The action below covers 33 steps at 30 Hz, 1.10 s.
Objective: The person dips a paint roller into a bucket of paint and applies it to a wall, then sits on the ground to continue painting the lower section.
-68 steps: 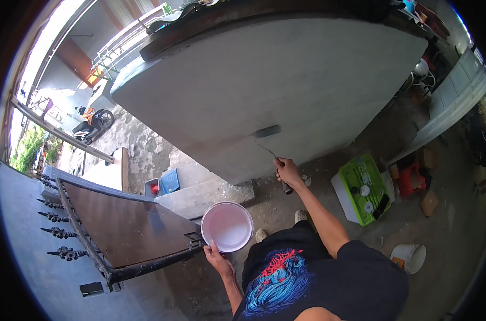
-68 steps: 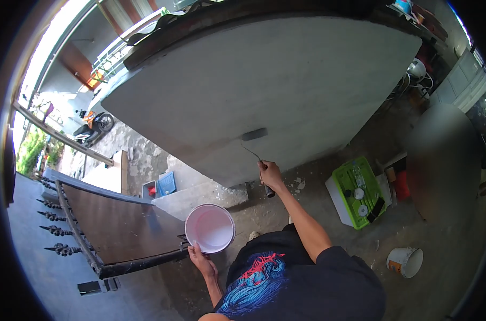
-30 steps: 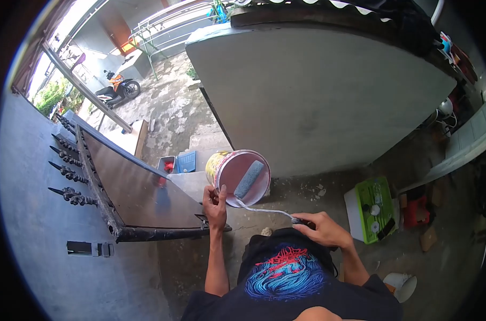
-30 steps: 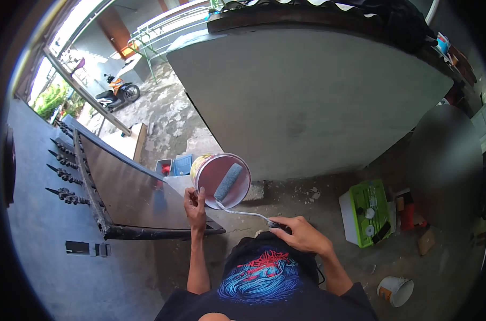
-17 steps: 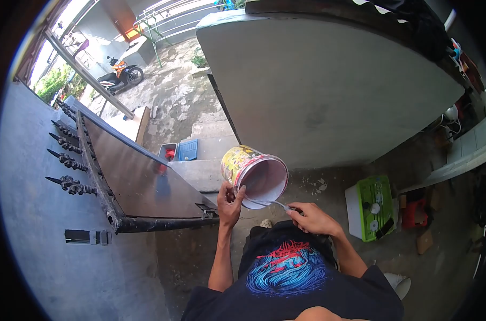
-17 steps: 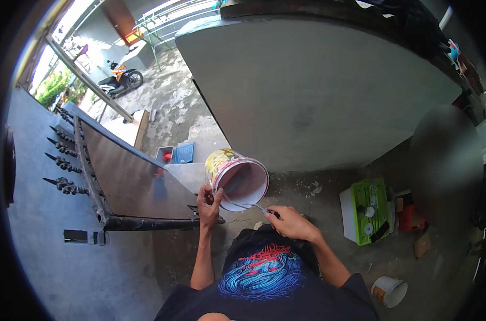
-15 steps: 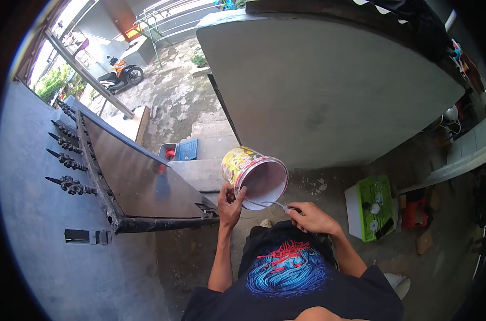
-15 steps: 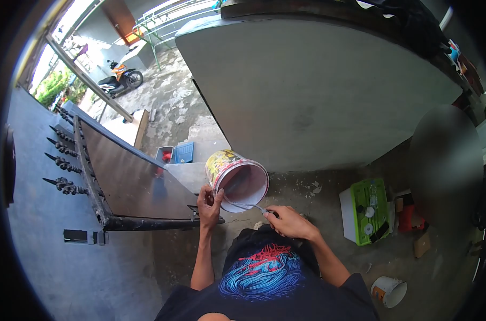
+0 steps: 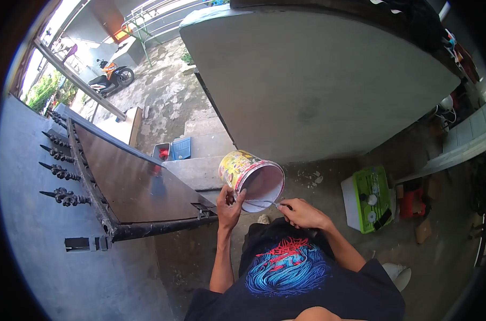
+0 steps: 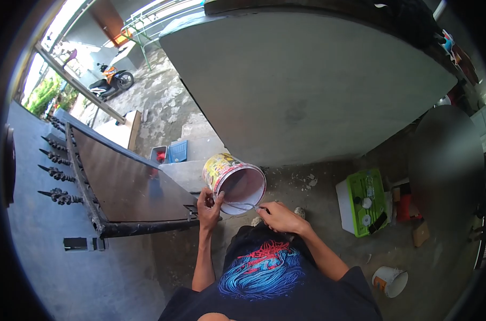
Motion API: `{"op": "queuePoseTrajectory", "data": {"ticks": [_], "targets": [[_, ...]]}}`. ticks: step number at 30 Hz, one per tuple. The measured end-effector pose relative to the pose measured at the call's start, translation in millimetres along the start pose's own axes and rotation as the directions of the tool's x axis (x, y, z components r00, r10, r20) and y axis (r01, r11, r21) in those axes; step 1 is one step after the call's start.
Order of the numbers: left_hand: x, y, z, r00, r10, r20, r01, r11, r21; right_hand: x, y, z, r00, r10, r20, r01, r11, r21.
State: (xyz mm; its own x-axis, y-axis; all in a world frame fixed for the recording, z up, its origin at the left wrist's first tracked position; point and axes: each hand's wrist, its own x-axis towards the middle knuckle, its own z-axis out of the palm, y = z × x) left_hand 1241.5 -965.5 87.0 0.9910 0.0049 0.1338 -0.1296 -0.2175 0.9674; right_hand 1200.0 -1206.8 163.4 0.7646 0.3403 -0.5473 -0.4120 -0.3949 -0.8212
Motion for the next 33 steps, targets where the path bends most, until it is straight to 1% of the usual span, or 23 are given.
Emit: {"op": "queuePoseTrajectory", "data": {"ticks": [2, 6, 8, 10, 13, 15, 17, 18, 19, 20, 21, 22, 23, 24, 26, 28, 30, 31, 33], "targets": [[0.1, -2.2, 1.7, 1.0, 0.013, 0.01, -0.013, 1.0, 0.011, 0.3, 0.9, 0.0, 1.0, -0.003, -0.017, 0.003, 1.0, -0.014], [2.8, -2.2, 6.7, 0.999, -0.017, 0.034, 0.017, 1.0, 0.005, -3.8, -7.8, -1.0, 0.999, 0.036, -0.027, -0.038, 0.997, -0.06], [4.1, -0.9, 9.3, 0.999, -0.031, 0.036, 0.031, 0.999, -0.011, -6.7, -14.1, 2.2, 0.992, -0.055, -0.115, 0.028, 0.973, -0.228], [5.3, 0.8, 14.4, 0.994, -0.098, 0.038, 0.099, 0.995, -0.023, -3.5, -11.3, 6.6, 0.988, -0.073, -0.139, 0.038, 0.97, -0.241], [6.5, 3.1, 21.2, 0.993, -0.108, 0.053, 0.11, 0.993, -0.032, -1.8, -2.7, 8.4, 0.981, -0.097, -0.171, 0.051, 0.966, -0.254], [9.0, -6.6, 23.9, 0.994, -0.089, 0.062, 0.092, 0.995, -0.044, -2.5, -2.9, 4.7, 0.979, -0.103, -0.178, 0.055, 0.965, -0.256], [8.1, -12.4, 24.8, 0.995, -0.073, 0.07, 0.077, 0.996, -0.054, -8.2, -5.1, -4.2, 0.989, -0.064, -0.135, 0.029, 0.968, -0.249], [9.9, -11.5, 26.4, 0.991, -0.126, 0.047, 0.129, 0.988, -0.087, -9.7, -1.8, -7.5, 0.988, -0.067, -0.14, 0.029, 0.967, -0.254], [11.8, -10.8, 28.4, 0.984, -0.178, 0.028, 0.18, 0.976, -0.122, -12.3, 4.0, -9.7, 0.992, -0.012, -0.122, -0.002, 0.993, -0.116], [13.9, -12.8, 30.8, 0.985, -0.168, 0.031, 0.171, 0.977, -0.131, -15.4, 8.8, -13.3, 0.994, 0.037, -0.1, -0.035, 0.999, 0.02], [15.3, -17.9, 32.9, 0.979, -0.205, -0.007, 0.199, 0.953, -0.229, -19.3, 12.4, -17.9, 0.993, 0.031, -0.114, -0.03, 0.999, 0.011], [16.2, -24.7, 33.7, 0.969, -0.246, -0.037, 0.221, 0.92, -0.323, -23.4, 16.1, -21.2, 0.995, 0.001, -0.103, 0.006, 0.998, 0.063], [16.6, -35.0, 33.9, 0.968, -0.246, -0.042, 0.22, 0.918, -0.33, -26.2, 19.4, -24.2, 0.995, -0.032, -0.094, 0.043, 0.992, 0.117], [17.0, -38.9, 34.4, 0.971, -0.235, -0.034, 0.21, 0.919, -0.335, -28.2, 22.8, -27.1, 0.993, -0.037, -0.108, 0.05, 0.992, 0.113], [17.7, -45.4, 35.7, 0.946, -0.317, -0.065, 0.271, 0.887, -0.374, -30.6, 30.0, -31.4, 0.994, -0.043, -0.103, 0.059, 0.986, 0.156], [18.1, -56.3, 39.1, 0.947, -0.312, -0.071, 0.265, 0.889, -0.373, -33.0, 34.8, -31.7, 0.991, -0.053, -0.125, 0.075, 0.981, 0.178], [19.9, -60.2, 42.8, 0.907, -0.405, -0.119, 0.297, 0.812, -0.503, -34.5, 36.9, -32.7, 0.98, -0.054, -0.193, 0.094, 0.974, 0.205], [21.6, -59.2, 45.5, 0.9, -0.418, -0.123, 0.291, 0.787, -0.544, -35.0, 35.8, -33.8, 0.978, -0.06, -0.2, 0.101, 0.974, 0.204], [24.1, -55.6, 51.5, 0.893, -0.43, -0.135, 0.294, 0.782, -0.55, -34.8, 31.5, -35.2, 0.942, -0.066, -0.33, 0.172, 0.937, 0.303]]}}
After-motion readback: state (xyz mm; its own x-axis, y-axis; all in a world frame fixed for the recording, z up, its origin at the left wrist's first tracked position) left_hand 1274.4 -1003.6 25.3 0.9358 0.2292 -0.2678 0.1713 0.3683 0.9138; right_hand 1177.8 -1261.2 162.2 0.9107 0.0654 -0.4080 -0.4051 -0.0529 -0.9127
